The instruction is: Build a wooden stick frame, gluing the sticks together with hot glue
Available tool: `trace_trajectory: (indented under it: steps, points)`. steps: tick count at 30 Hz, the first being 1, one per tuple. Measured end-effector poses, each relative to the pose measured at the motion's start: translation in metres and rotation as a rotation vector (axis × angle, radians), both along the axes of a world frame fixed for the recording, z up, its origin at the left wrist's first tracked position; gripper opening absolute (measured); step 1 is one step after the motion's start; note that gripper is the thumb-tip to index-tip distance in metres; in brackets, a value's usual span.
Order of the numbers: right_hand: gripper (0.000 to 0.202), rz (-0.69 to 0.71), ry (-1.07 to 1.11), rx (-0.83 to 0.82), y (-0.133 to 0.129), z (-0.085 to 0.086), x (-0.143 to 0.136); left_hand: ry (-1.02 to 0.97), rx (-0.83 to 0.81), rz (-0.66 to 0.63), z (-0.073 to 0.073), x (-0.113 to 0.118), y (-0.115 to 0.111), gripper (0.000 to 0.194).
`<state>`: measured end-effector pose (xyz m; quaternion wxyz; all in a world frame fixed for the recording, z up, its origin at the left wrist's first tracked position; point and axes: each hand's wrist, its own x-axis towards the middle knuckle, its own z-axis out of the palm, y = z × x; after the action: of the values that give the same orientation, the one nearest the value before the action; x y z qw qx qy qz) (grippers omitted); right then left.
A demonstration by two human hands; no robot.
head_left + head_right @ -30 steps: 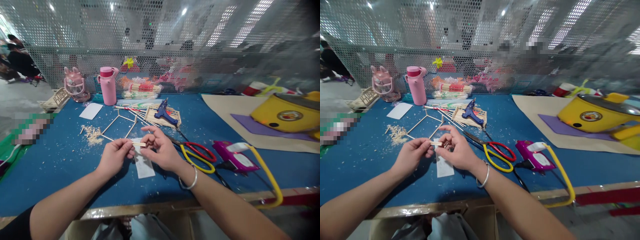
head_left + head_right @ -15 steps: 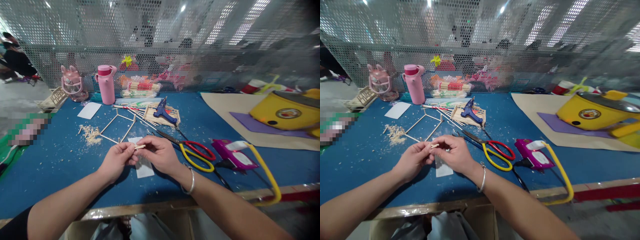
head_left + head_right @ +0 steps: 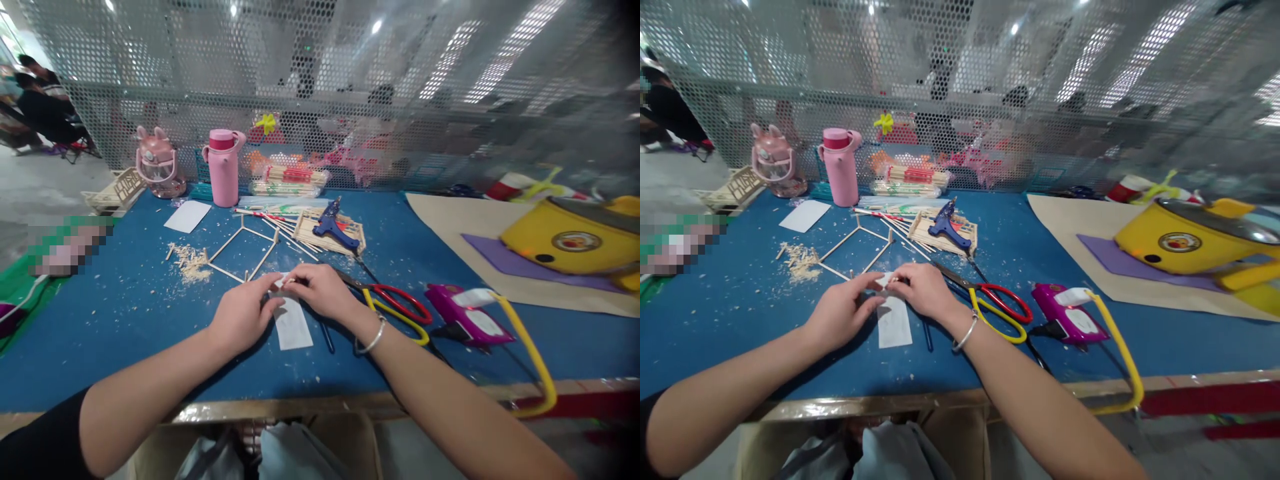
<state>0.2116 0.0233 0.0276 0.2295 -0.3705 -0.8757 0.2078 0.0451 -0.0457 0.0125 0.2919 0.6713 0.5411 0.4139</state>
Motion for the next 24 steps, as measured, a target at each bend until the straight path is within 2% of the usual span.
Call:
trace_trajectory:
  steps: [3, 6, 11, 18, 24]
  points:
    - [0.011, 0.045, -0.122, 0.102, 0.003, -0.005, -0.001, 0.186, 0.034, -0.019, -0.005, 0.003, 0.003, 0.064]
    - [0.012, 0.073, -0.204, 0.197, 0.001, -0.003, 0.001, 0.273, 0.015, -0.014, -0.01, 0.006, 0.007, 0.077]
    - [0.014, 0.096, -0.297, 0.272, -0.002, 0.001, 0.0, 0.277, 0.001, -0.023, -0.01, 0.007, 0.007, 0.079]
    - [0.018, 0.092, -0.391, 0.345, -0.001, 0.0, -0.01, 0.71, -0.089, -0.026, 0.0, 0.009, 0.01, 0.087]
    - [0.018, 0.115, -0.385, 0.337, -0.002, 0.002, -0.01, 0.815, -0.08, -0.037, 0.003, 0.009, 0.01, 0.086]
